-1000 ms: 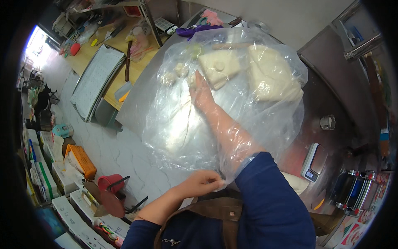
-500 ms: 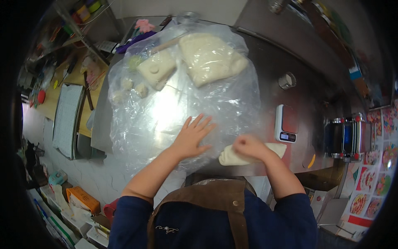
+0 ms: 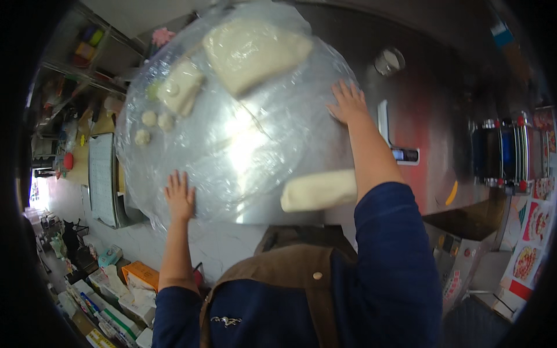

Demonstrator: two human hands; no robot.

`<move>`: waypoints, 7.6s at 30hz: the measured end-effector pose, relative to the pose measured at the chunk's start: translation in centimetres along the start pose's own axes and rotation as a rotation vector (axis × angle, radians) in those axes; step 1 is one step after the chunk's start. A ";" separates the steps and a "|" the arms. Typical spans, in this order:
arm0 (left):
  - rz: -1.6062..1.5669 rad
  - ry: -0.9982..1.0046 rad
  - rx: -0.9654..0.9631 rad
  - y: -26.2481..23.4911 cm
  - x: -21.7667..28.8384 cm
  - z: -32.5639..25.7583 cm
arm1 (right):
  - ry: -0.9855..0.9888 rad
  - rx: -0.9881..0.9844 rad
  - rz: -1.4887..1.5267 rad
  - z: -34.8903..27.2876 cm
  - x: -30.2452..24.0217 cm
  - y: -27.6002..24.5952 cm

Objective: The person portions dough by hand, repeatedly pinching off small pieces from a larger mass, weighing each piece on a digital scale, and adjusting the weight by adding or removing small amounts. The weighed portions are placed on a plastic sheet on the table.

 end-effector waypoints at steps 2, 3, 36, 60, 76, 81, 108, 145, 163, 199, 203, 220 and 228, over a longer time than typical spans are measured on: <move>-0.037 -0.079 0.024 0.0 -0.8 0.0 | -0.130 0.054 0.105 -1.5 -0.4 -1.9; -0.152 -0.075 0.171 -1.9 0.2 0.0 | -0.194 0.098 0.175 -2.9 -0.4 -3.4; -0.590 0.852 -0.083 -12.1 60.7 -7.0 | 0.208 -0.104 0.970 -28.5 15.6 0.1; -0.661 1.186 0.089 -15.0 60.1 -9.6 | 0.343 -1.262 1.402 -31.0 11.7 4.9; -0.302 0.705 -0.303 -10.6 63.0 -3.4 | -0.225 -0.407 0.276 -22.4 13.8 -1.9; -0.441 0.634 -0.685 -9.1 62.5 -0.9 | -0.383 -0.275 0.183 -21.6 13.1 -4.7; -0.564 0.743 -0.640 -9.5 62.1 -6.1 | 0.386 0.371 1.559 -17.1 32.3 -5.5; -0.510 0.699 -0.009 -11.7 59.5 -8.3 | -0.053 0.009 1.196 -28.5 16.0 -1.3; -0.590 0.685 0.028 -12.1 58.6 -8.7 | -0.095 0.100 0.979 -26.9 13.9 -2.8; -0.540 0.632 -0.153 -11.9 59.4 -6.5 | 0.312 0.614 1.081 -12.4 24.6 -8.2; -0.542 0.634 -0.235 -11.8 59.4 -6.6 | 0.128 0.182 1.229 -20.2 19.7 -5.0; -0.501 0.676 0.106 -12.2 58.2 -9.1 | -0.064 0.090 1.000 -26.5 13.5 -2.0; -0.332 0.697 0.087 -11.2 59.1 -8.7 | 0.047 0.170 1.071 -27.9 14.7 -1.5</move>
Point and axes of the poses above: each hand's wrist, its own z-axis towards the middle knuckle, its own y-axis out of the palm, x = y × z, the point moved 9 cm from there along z, towards the middle knuckle, and after that the axes turned 14 degrees about x, right-handed, at the moved point
